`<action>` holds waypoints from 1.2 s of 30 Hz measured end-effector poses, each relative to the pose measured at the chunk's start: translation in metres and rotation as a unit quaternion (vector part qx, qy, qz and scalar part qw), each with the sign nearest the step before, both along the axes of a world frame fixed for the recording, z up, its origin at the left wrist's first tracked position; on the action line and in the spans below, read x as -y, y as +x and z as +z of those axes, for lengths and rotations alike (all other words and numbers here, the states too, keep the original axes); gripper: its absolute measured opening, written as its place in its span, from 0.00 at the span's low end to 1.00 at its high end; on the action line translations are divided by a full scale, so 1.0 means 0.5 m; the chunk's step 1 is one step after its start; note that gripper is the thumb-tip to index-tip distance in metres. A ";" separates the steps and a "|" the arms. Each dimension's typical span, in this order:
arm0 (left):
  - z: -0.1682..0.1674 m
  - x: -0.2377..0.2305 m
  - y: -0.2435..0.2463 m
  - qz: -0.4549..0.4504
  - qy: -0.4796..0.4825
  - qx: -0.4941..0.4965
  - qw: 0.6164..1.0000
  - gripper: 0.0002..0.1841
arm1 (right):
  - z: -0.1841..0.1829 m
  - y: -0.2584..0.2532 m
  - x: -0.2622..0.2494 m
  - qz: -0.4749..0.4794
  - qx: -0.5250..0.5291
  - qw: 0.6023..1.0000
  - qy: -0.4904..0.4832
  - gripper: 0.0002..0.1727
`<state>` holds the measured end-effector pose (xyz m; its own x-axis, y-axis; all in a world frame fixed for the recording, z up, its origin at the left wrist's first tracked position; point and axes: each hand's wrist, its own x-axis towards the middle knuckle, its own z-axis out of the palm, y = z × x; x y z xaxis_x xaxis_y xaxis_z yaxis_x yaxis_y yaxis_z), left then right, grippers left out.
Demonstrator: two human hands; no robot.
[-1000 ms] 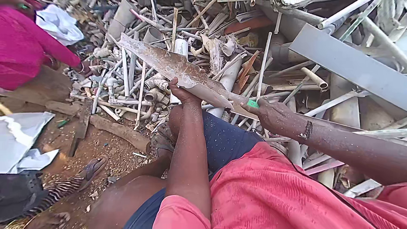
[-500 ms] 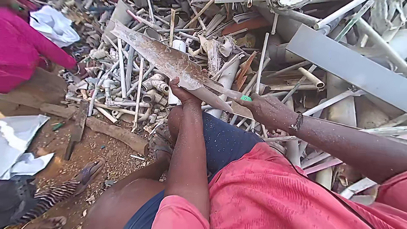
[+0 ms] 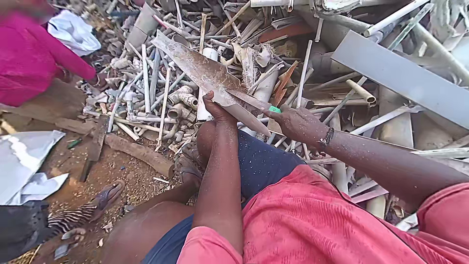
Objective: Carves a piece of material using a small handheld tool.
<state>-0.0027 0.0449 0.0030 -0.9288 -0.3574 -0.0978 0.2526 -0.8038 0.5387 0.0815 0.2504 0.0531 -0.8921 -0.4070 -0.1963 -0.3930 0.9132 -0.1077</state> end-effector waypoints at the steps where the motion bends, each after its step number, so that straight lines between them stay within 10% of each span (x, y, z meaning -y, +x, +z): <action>1: -0.003 0.009 -0.004 0.005 0.003 -0.008 1.000 0.17 | 0.006 0.003 0.005 0.006 0.008 1.000 0.003 0.36; 36: -0.007 0.001 -0.016 -0.026 0.010 -0.027 0.999 0.16 | 0.019 -0.019 -0.022 0.051 0.040 0.998 -0.016 0.31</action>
<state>-0.0105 0.0446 -0.0004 -0.9500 -0.3077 -0.0533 0.2392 -0.8269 0.5090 0.0719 0.2611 0.0625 -0.8276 -0.5025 -0.2503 -0.4730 0.8643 -0.1711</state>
